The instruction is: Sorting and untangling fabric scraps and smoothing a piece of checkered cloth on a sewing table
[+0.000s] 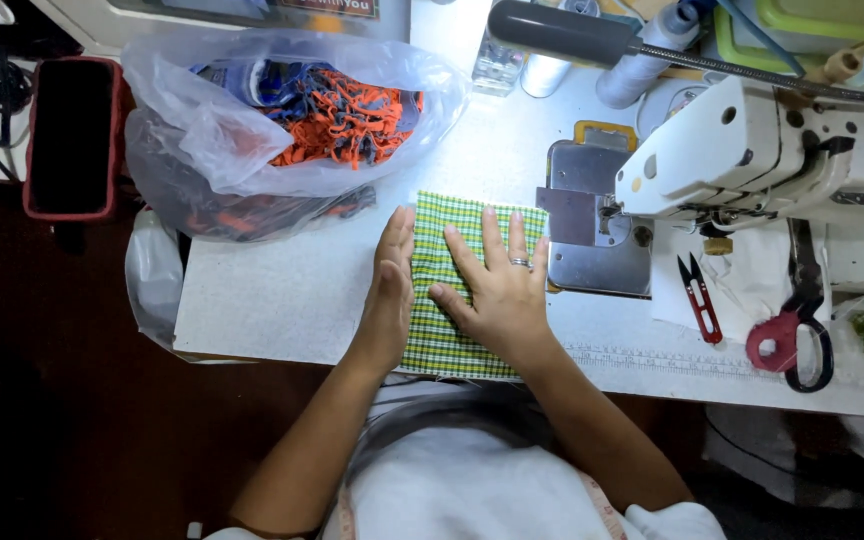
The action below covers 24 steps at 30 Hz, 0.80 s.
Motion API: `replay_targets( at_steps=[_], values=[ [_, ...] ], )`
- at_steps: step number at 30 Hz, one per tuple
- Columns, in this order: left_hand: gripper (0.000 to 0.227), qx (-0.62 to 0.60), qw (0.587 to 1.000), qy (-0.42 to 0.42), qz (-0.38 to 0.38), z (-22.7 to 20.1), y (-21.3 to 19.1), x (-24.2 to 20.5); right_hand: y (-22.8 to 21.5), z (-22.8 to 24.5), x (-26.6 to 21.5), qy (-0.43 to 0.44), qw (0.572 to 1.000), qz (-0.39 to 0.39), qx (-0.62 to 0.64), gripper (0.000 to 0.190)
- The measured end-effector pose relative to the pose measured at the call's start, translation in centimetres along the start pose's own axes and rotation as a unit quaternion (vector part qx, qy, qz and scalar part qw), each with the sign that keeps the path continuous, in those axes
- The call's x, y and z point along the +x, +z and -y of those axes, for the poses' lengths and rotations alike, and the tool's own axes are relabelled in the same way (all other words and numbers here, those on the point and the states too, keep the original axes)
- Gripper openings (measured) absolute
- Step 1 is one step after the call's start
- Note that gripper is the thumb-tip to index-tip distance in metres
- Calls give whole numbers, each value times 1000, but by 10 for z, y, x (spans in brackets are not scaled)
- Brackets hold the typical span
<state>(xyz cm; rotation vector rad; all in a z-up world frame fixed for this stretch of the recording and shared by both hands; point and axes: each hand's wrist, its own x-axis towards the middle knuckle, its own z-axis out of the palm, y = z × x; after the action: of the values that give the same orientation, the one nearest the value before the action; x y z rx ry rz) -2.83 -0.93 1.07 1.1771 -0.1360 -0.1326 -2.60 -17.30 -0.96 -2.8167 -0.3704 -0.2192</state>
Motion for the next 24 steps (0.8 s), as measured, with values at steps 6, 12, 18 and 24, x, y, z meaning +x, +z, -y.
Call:
replay_targets(
  at_steps=[6,12,18,24],
  values=[
    [92,-112,992,8,-57,17,-19,8,1,-1,0,-1,1000,0,-12,72],
    [85,-107,993,-29,-51,17,-21,7,3,-1,0,-5,1000,-10,-21,72],
    [77,-62,994,9,-91,3,-18,9,6,-2,0,-11,999,-18,-30,73],
    [70,304,944,127,10,18,-5,13,5,-2,0,-1,1000,2,-15,71]
  ],
)
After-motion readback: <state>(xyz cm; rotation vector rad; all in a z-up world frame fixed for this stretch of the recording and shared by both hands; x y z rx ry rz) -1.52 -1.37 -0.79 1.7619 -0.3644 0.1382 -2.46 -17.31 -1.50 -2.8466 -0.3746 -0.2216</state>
